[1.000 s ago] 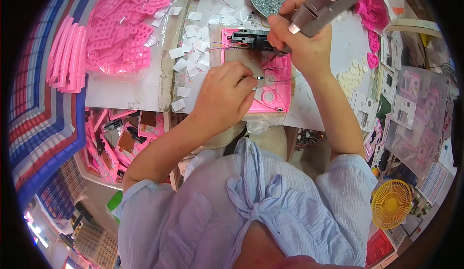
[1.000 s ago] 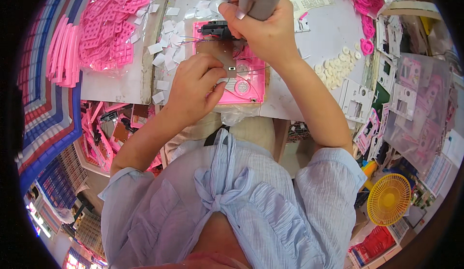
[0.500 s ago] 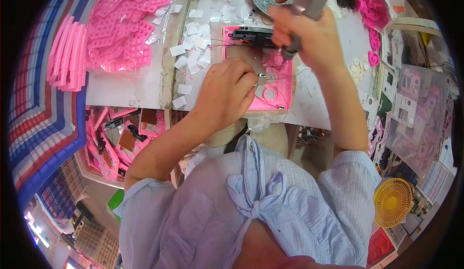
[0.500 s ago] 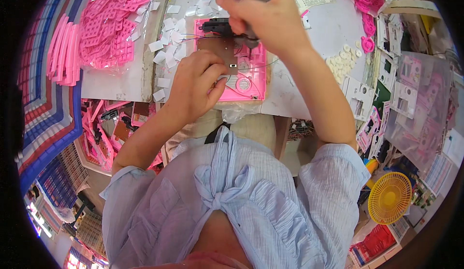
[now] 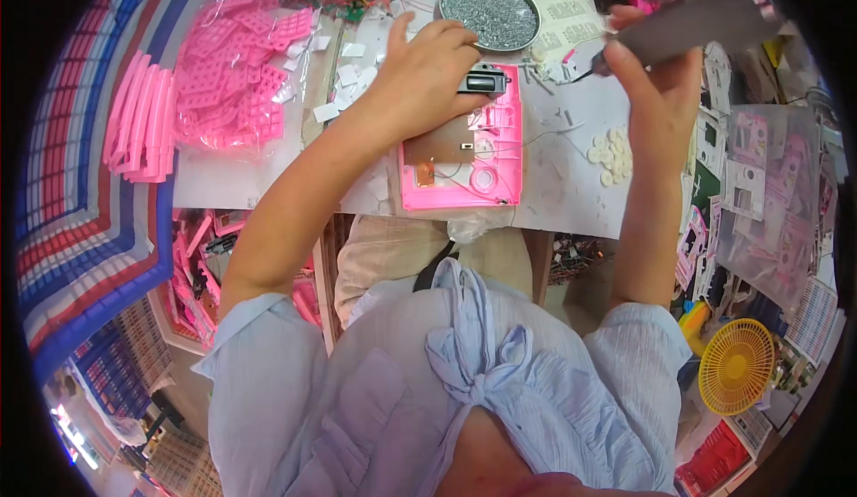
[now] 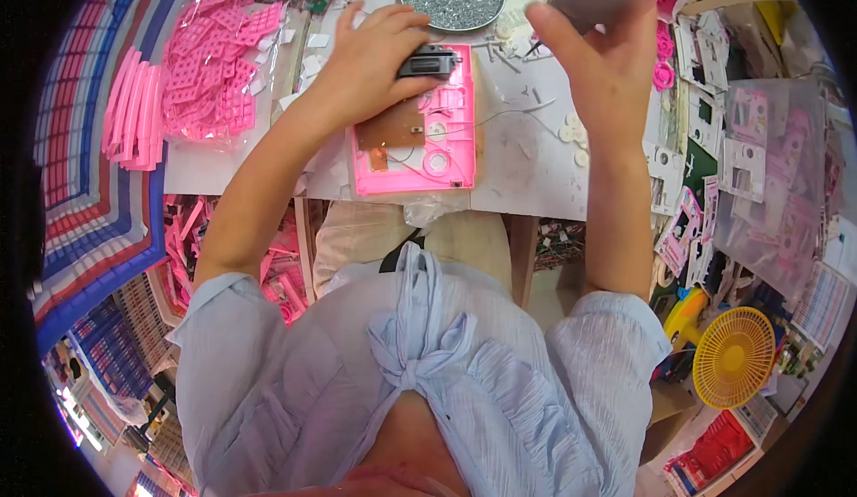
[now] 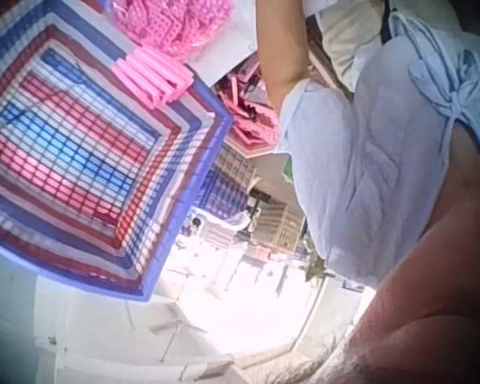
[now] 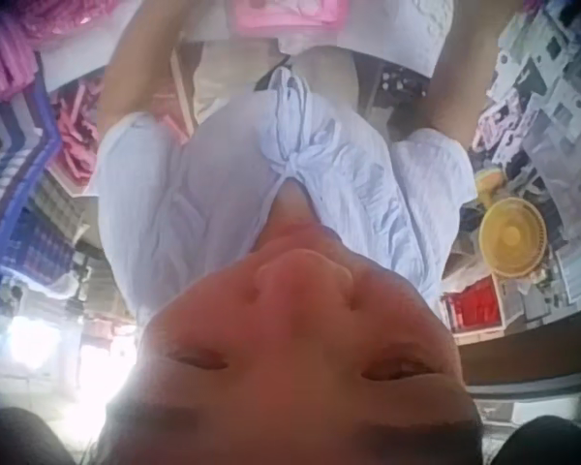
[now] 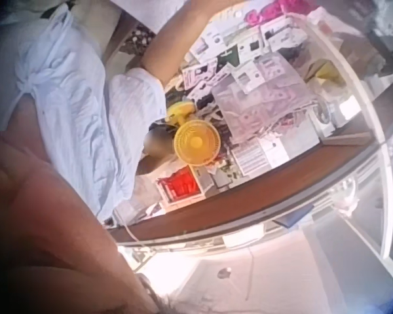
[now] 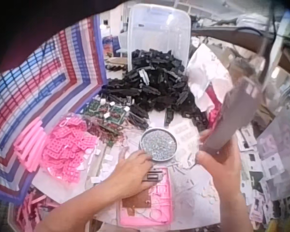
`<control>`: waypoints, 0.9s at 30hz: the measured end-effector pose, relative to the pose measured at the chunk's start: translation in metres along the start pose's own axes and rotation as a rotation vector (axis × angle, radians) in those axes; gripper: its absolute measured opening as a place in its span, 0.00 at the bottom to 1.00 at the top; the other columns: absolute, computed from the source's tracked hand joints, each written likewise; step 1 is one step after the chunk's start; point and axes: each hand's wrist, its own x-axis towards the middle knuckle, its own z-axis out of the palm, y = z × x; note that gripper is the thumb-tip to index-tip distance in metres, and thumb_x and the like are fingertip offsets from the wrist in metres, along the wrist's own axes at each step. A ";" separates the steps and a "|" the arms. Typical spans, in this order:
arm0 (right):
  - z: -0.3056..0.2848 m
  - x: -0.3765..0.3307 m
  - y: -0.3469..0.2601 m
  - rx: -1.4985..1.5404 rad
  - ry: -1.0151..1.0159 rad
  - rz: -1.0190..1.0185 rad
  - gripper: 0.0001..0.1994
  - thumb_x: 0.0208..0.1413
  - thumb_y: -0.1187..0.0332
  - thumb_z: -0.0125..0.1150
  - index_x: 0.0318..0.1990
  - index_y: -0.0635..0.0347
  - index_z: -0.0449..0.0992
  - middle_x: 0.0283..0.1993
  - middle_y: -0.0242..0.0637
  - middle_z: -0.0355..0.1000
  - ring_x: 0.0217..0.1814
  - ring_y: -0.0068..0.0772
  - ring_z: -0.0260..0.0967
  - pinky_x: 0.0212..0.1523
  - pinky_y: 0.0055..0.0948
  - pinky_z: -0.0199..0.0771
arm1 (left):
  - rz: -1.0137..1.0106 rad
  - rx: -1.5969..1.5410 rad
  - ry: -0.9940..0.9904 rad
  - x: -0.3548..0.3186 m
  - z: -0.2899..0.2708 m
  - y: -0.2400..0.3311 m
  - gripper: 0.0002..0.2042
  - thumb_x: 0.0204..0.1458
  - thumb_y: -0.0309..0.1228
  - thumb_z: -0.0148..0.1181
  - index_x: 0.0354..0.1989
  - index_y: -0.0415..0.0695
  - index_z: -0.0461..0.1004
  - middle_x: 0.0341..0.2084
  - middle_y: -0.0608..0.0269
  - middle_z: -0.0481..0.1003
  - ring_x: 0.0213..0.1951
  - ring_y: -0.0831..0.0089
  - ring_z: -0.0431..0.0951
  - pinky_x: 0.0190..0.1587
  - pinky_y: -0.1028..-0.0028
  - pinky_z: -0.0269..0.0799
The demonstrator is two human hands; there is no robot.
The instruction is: Assembling internal electronics and plastic shell components for a toy cash register.
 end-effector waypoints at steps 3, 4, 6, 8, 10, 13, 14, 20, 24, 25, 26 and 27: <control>-0.039 -0.016 0.013 -0.443 0.160 -0.206 0.33 0.48 0.74 0.73 0.64 0.61 0.67 0.57 0.41 0.71 0.60 0.37 0.67 0.57 0.39 0.71 | -0.151 -0.197 -0.065 -0.018 -0.084 0.023 0.27 0.41 0.36 0.72 0.52 0.41 0.74 0.49 0.53 0.76 0.48 0.49 0.76 0.52 0.52 0.70; -0.065 -0.025 0.028 -0.610 0.119 -0.160 0.33 0.49 0.72 0.73 0.64 0.59 0.69 0.56 0.39 0.72 0.59 0.34 0.68 0.57 0.37 0.71 | -0.179 -0.206 -0.030 -0.038 -0.115 0.027 0.25 0.41 0.32 0.71 0.50 0.40 0.74 0.47 0.50 0.76 0.46 0.49 0.77 0.48 0.60 0.73; -0.129 -0.048 0.050 -0.723 -0.014 0.158 0.18 0.52 0.68 0.70 0.51 0.59 0.79 0.42 0.35 0.79 0.44 0.33 0.76 0.48 0.31 0.74 | -0.473 -0.414 -0.029 -0.092 -0.156 0.023 0.31 0.40 0.26 0.72 0.58 0.38 0.72 0.48 0.52 0.76 0.51 0.60 0.78 0.56 0.65 0.72; -0.177 -0.056 0.071 -0.772 -0.016 0.425 0.12 0.54 0.66 0.68 0.44 0.60 0.82 0.36 0.37 0.81 0.37 0.38 0.78 0.43 0.31 0.76 | -0.816 -0.452 -0.195 -0.169 -0.201 -0.007 0.32 0.43 0.26 0.72 0.60 0.36 0.70 0.49 0.56 0.75 0.53 0.65 0.75 0.58 0.66 0.69; -0.207 -0.049 0.096 -0.953 0.047 0.380 0.11 0.56 0.63 0.66 0.41 0.60 0.83 0.34 0.40 0.82 0.34 0.44 0.79 0.41 0.33 0.77 | -1.093 -0.524 -0.497 -0.223 -0.234 -0.017 0.29 0.45 0.29 0.71 0.58 0.36 0.71 0.46 0.57 0.76 0.50 0.66 0.76 0.57 0.67 0.69; -0.251 -0.029 0.119 -1.093 0.188 0.362 0.16 0.55 0.57 0.66 0.46 0.55 0.83 0.40 0.45 0.81 0.42 0.49 0.79 0.45 0.37 0.77 | -1.583 -0.349 -0.676 -0.339 -0.242 -0.038 0.33 0.43 0.31 0.74 0.59 0.36 0.70 0.47 0.59 0.76 0.46 0.69 0.76 0.51 0.68 0.72; -0.254 -0.019 0.120 -1.180 0.184 0.313 0.17 0.54 0.56 0.67 0.47 0.54 0.83 0.41 0.46 0.81 0.44 0.48 0.79 0.46 0.38 0.77 | -1.723 -0.373 -0.620 -0.410 -0.238 -0.055 0.33 0.44 0.32 0.74 0.60 0.36 0.70 0.46 0.58 0.76 0.41 0.68 0.77 0.46 0.69 0.75; -0.252 0.013 0.148 -1.438 -0.083 0.359 0.23 0.49 0.52 0.69 0.51 0.52 0.81 0.47 0.46 0.79 0.51 0.49 0.76 0.52 0.43 0.75 | -2.067 -0.585 0.303 -0.698 -0.178 -0.071 0.25 0.58 0.50 0.62 0.52 0.39 0.77 0.43 0.56 0.78 0.37 0.59 0.81 0.39 0.60 0.77; -0.226 0.018 0.138 -1.050 0.023 0.348 0.19 0.52 0.62 0.68 0.50 0.59 0.80 0.43 0.42 0.81 0.42 0.41 0.80 0.45 0.38 0.80 | -1.599 0.564 -0.573 -0.697 -0.184 -0.078 0.32 0.62 0.61 0.48 0.45 0.39 0.79 0.34 0.43 0.80 0.39 0.49 0.83 0.39 0.51 0.77; -0.213 0.024 0.121 -0.824 0.062 0.323 0.17 0.54 0.66 0.67 0.50 0.61 0.80 0.42 0.41 0.81 0.41 0.37 0.80 0.43 0.35 0.81 | -1.556 0.641 -0.750 -0.660 -0.168 -0.072 0.30 0.62 0.60 0.48 0.44 0.41 0.80 0.35 0.42 0.81 0.39 0.48 0.83 0.39 0.51 0.77; -0.211 0.012 0.108 -0.593 0.120 0.332 0.15 0.55 0.69 0.66 0.50 0.63 0.80 0.41 0.40 0.81 0.39 0.32 0.80 0.42 0.33 0.82 | -1.458 0.739 -0.942 -0.570 -0.168 -0.068 0.29 0.62 0.60 0.49 0.43 0.43 0.80 0.36 0.42 0.81 0.39 0.48 0.83 0.39 0.51 0.78; -0.180 -0.001 0.095 -0.295 0.098 0.343 0.10 0.60 0.76 0.62 0.48 0.68 0.80 0.41 0.38 0.80 0.39 0.23 0.78 0.40 0.27 0.82 | -1.486 0.494 -0.926 -0.482 -0.180 -0.049 0.26 0.61 0.56 0.52 0.39 0.41 0.80 0.31 0.44 0.80 0.37 0.51 0.83 0.38 0.53 0.78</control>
